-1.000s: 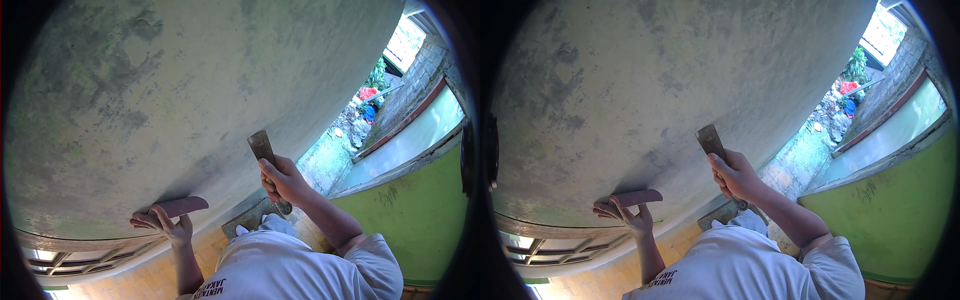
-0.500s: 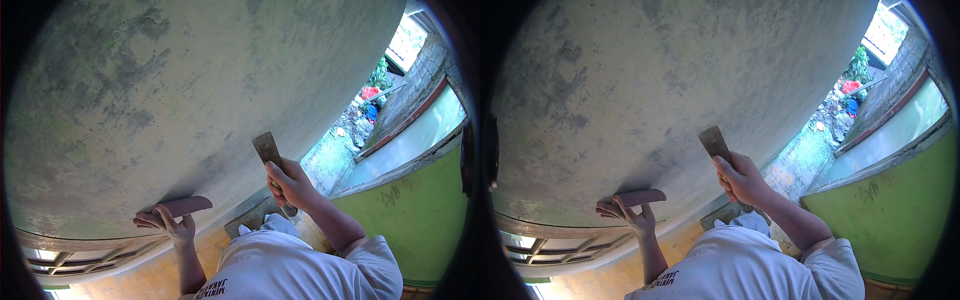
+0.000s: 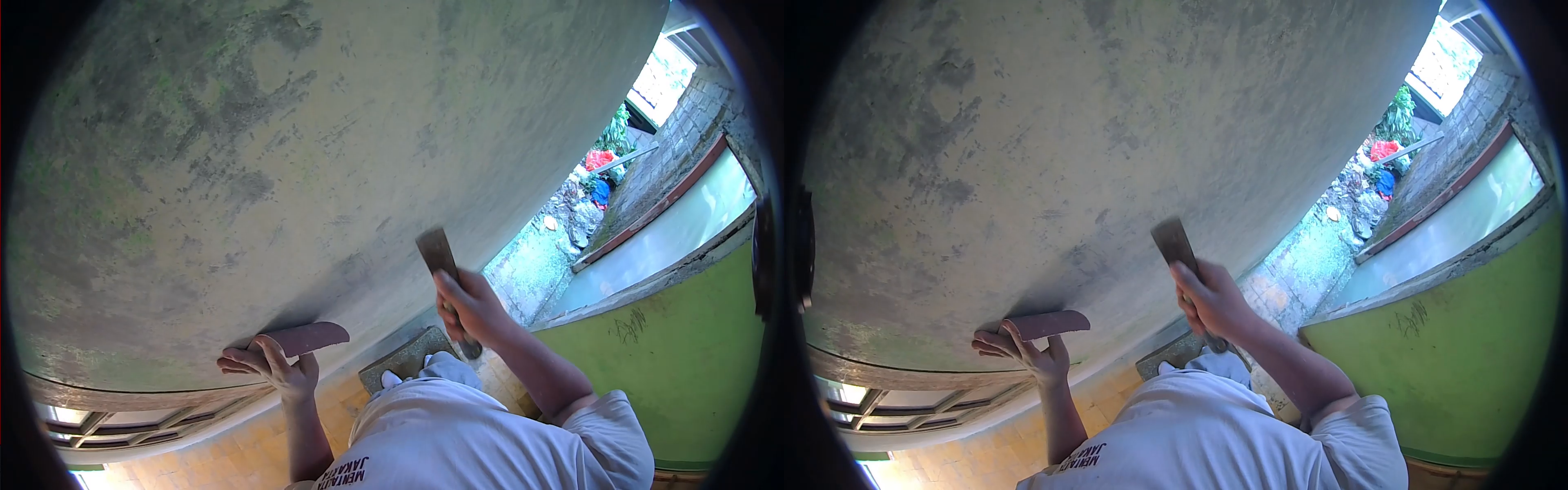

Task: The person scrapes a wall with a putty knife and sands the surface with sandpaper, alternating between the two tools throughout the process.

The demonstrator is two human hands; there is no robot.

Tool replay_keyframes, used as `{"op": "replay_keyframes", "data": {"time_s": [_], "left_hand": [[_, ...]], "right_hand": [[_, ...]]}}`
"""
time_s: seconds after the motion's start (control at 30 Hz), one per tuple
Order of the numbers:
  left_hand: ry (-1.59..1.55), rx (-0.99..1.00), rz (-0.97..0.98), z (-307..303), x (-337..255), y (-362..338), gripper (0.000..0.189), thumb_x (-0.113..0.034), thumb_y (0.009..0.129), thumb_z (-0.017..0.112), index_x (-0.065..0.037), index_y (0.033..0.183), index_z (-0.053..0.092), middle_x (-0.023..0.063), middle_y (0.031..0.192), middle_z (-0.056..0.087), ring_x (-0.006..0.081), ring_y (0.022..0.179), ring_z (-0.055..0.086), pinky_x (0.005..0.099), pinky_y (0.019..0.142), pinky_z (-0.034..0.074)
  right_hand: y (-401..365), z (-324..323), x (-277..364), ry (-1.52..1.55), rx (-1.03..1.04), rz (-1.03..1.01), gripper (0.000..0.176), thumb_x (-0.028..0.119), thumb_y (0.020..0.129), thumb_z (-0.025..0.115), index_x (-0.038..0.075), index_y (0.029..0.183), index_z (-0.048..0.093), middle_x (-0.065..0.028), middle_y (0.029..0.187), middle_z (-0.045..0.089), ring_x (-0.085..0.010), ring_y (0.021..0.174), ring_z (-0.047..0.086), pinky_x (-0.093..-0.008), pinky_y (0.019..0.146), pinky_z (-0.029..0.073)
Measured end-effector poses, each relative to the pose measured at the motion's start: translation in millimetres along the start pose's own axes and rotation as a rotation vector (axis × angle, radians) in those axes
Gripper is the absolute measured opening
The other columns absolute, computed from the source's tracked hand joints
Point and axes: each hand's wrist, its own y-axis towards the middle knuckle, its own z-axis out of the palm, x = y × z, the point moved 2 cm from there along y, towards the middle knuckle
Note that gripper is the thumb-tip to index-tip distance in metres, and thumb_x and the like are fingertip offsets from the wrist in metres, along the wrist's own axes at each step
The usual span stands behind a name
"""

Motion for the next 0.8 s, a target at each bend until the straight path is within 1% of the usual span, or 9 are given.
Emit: {"op": "replay_keyframes", "data": {"time_s": [0.07,0.17,0.27,0.33,0.43,0.6,0.7,0.77,0.8], "left_hand": [[-0.006,-0.010,0.012,-1,-2,5,0.077,-0.032,0.080,0.051,-0.014,0.147,0.017,0.0281,0.149,-0.008,0.0478,0.135,-0.018,0.0640,0.100,-0.015],[-0.003,-0.009,0.017,-2,-3,3,0.077,-0.032,0.080,0.051,-0.015,0.148,0.017,0.0279,0.149,-0.009,0.0472,0.135,-0.018,0.0637,0.100,-0.016],[-0.004,-0.005,0.024,-1,-1,5,0.078,-0.033,0.080,0.051,-0.015,0.148,0.017,0.0273,0.149,-0.010,0.0465,0.135,-0.019,0.0635,0.100,-0.016],[-0.003,-0.004,0.019,0,-1,4,0.078,-0.033,0.080,0.051,-0.015,0.148,0.016,0.0271,0.149,-0.010,0.0461,0.135,-0.019,0.0635,0.100,-0.017],[-0.003,-0.005,0.010,0,-1,6,0.078,-0.033,0.080,0.052,-0.015,0.148,0.016,0.0267,0.150,-0.010,0.0459,0.135,-0.019,0.0630,0.100,-0.017],[-0.024,-0.015,0.024,-2,-3,8,0.080,-0.028,0.077,0.053,-0.015,0.148,0.017,0.0258,0.150,-0.010,0.0451,0.136,-0.019,0.0615,0.101,-0.017],[-0.010,-0.016,0.027,-1,-2,7,0.081,-0.025,0.075,0.053,-0.015,0.148,0.017,0.0259,0.150,-0.009,0.0444,0.136,-0.019,0.0612,0.102,-0.017],[-0.019,-0.019,0.028,-1,-4,8,0.081,-0.024,0.075,0.054,-0.015,0.148,0.018,0.0258,0.150,-0.008,0.0442,0.136,-0.019,0.0610,0.102,-0.017],[-0.026,-0.027,0.032,-2,-4,9,0.082,-0.023,0.075,0.054,-0.015,0.148,0.018,0.0256,0.150,-0.008,0.0441,0.136,-0.018,0.0608,0.102,-0.017]], "right_hand": [[5,0,1,0.066,0.037,0.012,0.037,0.037,0.097,0.044,0.005,0.078,0.043,0.0004,0.054,0.041,-0.0080,0.037,0.041,-0.0238,0.037,0.037],[0,-2,-8,0.080,-0.023,-0.021,0.037,0.037,0.097,0.044,0.005,0.078,0.043,0.0005,0.054,0.041,-0.0081,0.037,0.041,-0.0239,0.036,0.036],[1,-4,-19,0.002,-0.059,-0.065,0.037,0.037,0.097,0.044,0.005,0.078,0.043,0.0005,0.053,0.041,-0.0083,0.037,0.041,-0.0239,0.036,0.036],[4,-1,-21,-0.018,-0.036,-0.010,0.038,0.037,0.097,0.044,0.005,0.077,0.043,0.0008,0.053,0.040,-0.0080,0.036,0.040,-0.0239,0.036,0.036],[10,4,-16,0.043,-0.041,-0.007,0.037,0.036,0.097,0.044,0.005,0.076,0.043,0.0013,0.053,0.040,-0.0073,0.036,0.039,-0.0238,0.035,0.035],[-1,-3,-24,0.025,-0.061,-0.059,0.037,0.036,0.097,0.044,0.006,0.076,0.043,0.0015,0.053,0.040,-0.0072,0.037,0.039,-0.0236,0.035,0.035],[6,-6,-29,0.002,-0.042,0.015,0.036,0.036,0.097,0.044,0.006,0.077,0.043,0.0016,0.054,0.040,-0.0070,0.037,0.039,-0.0235,0.035,0.035],[17,5,-3,0.008,-0.032,-0.136,0.036,0.036,0.097,0.044,0.006,0.076,0.043,0.0016,0.054,0.040,-0.0067,0.037,0.039,-0.0233,0.035,0.035],[15,5,-3,0.008,-0.032,-0.136,0.036,0.036,0.097,0.044,0.006,0.076,0.043,0.0016,0.054,0.040,-0.0067,0.037,0.039,-0.0233,0.035,0.035]]}}
